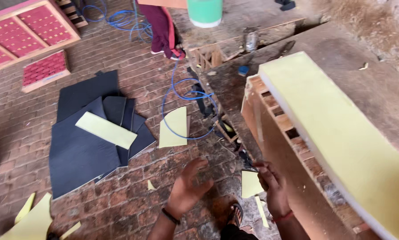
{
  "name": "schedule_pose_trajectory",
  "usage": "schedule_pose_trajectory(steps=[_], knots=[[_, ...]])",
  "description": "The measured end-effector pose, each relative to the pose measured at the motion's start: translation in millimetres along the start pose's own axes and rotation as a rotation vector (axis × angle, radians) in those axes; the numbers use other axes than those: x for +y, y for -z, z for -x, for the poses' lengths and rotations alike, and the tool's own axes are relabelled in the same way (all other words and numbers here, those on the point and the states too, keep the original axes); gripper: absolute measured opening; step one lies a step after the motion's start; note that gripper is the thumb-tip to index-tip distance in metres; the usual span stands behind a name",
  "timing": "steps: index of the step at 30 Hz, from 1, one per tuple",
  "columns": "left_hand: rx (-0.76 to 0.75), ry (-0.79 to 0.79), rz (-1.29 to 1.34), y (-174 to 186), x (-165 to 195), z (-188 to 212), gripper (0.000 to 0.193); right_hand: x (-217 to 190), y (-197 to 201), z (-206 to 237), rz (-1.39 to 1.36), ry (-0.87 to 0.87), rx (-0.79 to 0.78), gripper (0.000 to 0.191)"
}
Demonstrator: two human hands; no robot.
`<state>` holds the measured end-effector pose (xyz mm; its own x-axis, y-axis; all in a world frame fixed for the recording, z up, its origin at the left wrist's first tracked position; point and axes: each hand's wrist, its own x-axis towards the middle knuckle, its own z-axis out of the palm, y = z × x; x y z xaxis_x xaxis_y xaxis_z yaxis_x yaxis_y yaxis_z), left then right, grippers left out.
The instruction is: The person trims excess foam overhanging a curved wooden chair frame using a hand saw, working along the edges while steadying the foam with the other hand. They press and align the foam on the frame, then pick up a spray gun and apply adhesive to the foam edge.
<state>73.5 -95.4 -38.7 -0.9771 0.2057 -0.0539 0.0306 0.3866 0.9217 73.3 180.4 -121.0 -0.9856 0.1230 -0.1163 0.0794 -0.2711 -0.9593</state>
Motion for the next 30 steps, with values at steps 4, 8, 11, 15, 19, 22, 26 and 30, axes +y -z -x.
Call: schedule_pose_trajectory(steps=[4,8,11,15,19,22,26,30], knots=[[0.005,0.139,0.138,-11.3,1.0,-65.2,0.047,-5.8,0.6,-52.2,-0.03,0.071,0.094,0.015],[-0.082,0.187,0.187,-17.3,-7.6,-133.6,0.041,6.2,2.5,-81.5,0.107,0.192,0.136,0.016],[-0.134,0.129,0.19,-15.0,-23.0,-184.4,0.039,20.1,5.4,-90.4,0.211,0.113,0.252,0.023],[-0.271,0.053,0.227,-14.0,-44.1,-260.0,0.04,31.6,1.9,-103.9,0.288,0.162,0.386,0.025],[-0.445,-0.088,0.431,-1.9,-58.9,-333.0,0.037,28.8,-17.0,-118.0,0.607,0.114,0.562,0.013],[-0.548,-0.048,0.485,4.9,-69.7,-375.6,0.034,13.8,-29.5,-118.0,1.009,0.11,0.663,0.018],[-0.65,0.039,0.597,4.4,-77.6,-412.1,0.028,4.6,-61.3,-95.8,1.539,0.199,0.852,0.016],[-0.744,0.122,0.524,-2.5,-82.0,-433.1,0.024,10.9,-75.5,-82.7,1.615,0.11,1.037,0.012]])
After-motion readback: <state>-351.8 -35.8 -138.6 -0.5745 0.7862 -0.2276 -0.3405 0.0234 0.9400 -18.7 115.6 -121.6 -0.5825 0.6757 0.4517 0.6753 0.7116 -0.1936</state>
